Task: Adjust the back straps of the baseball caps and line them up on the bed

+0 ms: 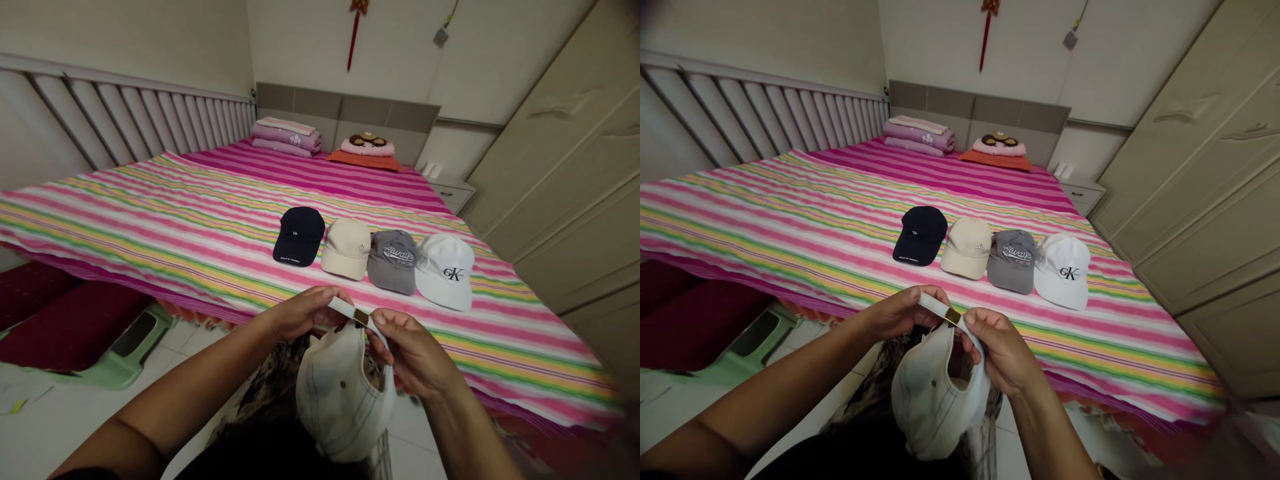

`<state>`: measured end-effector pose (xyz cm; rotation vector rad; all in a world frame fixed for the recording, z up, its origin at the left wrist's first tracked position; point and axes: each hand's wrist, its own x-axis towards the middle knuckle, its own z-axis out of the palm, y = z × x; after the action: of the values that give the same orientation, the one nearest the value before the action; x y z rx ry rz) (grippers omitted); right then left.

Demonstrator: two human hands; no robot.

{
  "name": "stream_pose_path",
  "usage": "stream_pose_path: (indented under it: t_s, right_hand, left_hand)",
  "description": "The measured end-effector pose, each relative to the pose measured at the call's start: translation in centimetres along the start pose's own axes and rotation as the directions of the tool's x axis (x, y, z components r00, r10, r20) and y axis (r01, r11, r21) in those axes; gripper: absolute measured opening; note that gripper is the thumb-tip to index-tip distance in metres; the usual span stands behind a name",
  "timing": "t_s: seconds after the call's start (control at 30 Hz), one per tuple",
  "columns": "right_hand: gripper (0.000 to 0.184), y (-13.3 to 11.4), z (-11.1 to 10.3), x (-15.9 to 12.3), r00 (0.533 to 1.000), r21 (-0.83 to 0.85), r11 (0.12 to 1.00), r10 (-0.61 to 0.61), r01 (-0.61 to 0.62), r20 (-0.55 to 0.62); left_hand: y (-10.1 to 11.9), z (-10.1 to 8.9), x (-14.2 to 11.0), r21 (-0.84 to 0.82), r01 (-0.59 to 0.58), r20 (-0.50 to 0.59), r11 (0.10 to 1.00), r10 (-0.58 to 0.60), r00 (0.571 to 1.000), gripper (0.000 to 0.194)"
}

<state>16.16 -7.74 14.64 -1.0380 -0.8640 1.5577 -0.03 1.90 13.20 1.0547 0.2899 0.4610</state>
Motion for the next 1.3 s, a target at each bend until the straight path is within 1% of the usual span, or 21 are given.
stream_pose_path:
  t_s: [0.07,0.17,0.23,0.33,0.43,0.53,0.63,0.7,0.8,0.9,0.97,1.07,1.17,1.27,1.3]
  right_hand:
    - [0.029,0.0,-0.1,-0.1,0.999,0.03,1.0,0.007,-0.008,0.033]
    - [0.032,-0.1,-0.5,0.0,0.996,0.092,0.996,0.014,-0.022,0.085]
    - [0.032,0.0,-0.9,0.2,0.993,0.132,0.99,0.042,-0.057,0.112]
    - [0.034,0.3,-1.6,0.6,0.98,0.164,0.976,0.117,-0.143,0.163]
    - [0.037,0.8,-2.4,0.8,0.959,0.118,0.971,0.178,-0.207,0.22]
    - [0.038,1.5,-3.0,0.6,0.939,0.003,0.977,0.203,-0.213,0.276]
    - [0.028,1.9,-3.5,0.4,0.935,-0.049,0.98,0.2,-0.194,0.292]
    - [0.022,1.8,-3.6,0.2,0.948,-0.038,0.984,0.179,-0.175,0.264]
    - [0.021,1.1,-3.5,0.0,0.965,-0.018,0.989,0.148,-0.148,0.216]
    - [0.022,0.4,-3.3,-0.1,0.966,-0.019,0.991,0.131,-0.13,0.221]
    - [0.023,0.3,-3.1,-0.1,0.96,-0.02,0.99,0.139,-0.138,0.244]
    - [0.024,0.5,-3.2,-0.1,0.946,-0.011,0.985,0.166,-0.17,0.278]
    - [0.028,0.7,-3.4,-0.1,0.932,-0.021,0.977,0.211,-0.214,0.293]
    - [0.039,0.8,-3.7,-0.1,0.912,-0.082,0.968,0.251,-0.237,0.324]
    - [0.039,0.9,-3.8,-0.1,0.905,-0.106,0.967,0.253,-0.231,0.341]
  left_hand:
    - [0.0,-0.1,0.2,-0.006,0.047,-0.032,0.999,-0.047,0.998,0.052]
    - [-0.4,-0.9,0.6,0.003,0.11,0.006,0.994,-0.11,0.994,0.053]
    - [-1.0,-1.6,0.9,-0.032,0.117,0.026,0.993,-0.117,0.993,0.05]
    - [-1.7,-2.1,1.1,-0.131,0.092,0.008,0.987,-0.092,0.996,0.042]
    - [-1.9,-2.1,1.1,-0.182,0.095,0.025,0.979,-0.092,0.995,0.036]
    - [-1.7,-1.8,0.9,-0.218,0.088,0.01,0.972,-0.088,0.996,0.035]
    - [-1.2,-1.6,0.8,-0.201,0.109,0.037,0.974,-0.103,0.994,0.038]
    - [-0.8,-1.5,0.8,-0.128,0.154,0.084,0.98,-0.144,0.986,0.043]
    - [0.0,-1.3,0.7,0.042,0.258,0.158,0.965,-0.262,0.952,0.045]
    - [0.9,-0.9,0.7,0.218,0.336,0.244,0.916,-0.385,0.89,0.033]
    - [1.2,-0.6,0.7,0.277,0.346,0.296,0.897,-0.422,0.857,0.024]
    - [0.8,-0.6,0.8,0.254,0.358,0.379,0.899,-0.433,0.818,0.024]
    - [-0.6,-1.2,0.9,0.142,0.387,0.469,0.911,-0.406,0.784,0.031]
    - [-2.1,-1.8,0.8,0.032,0.388,0.518,0.921,-0.347,0.782,0.033]
    - [-2.5,-2.0,0.8,0.009,0.389,0.527,0.921,-0.335,0.781,0.033]
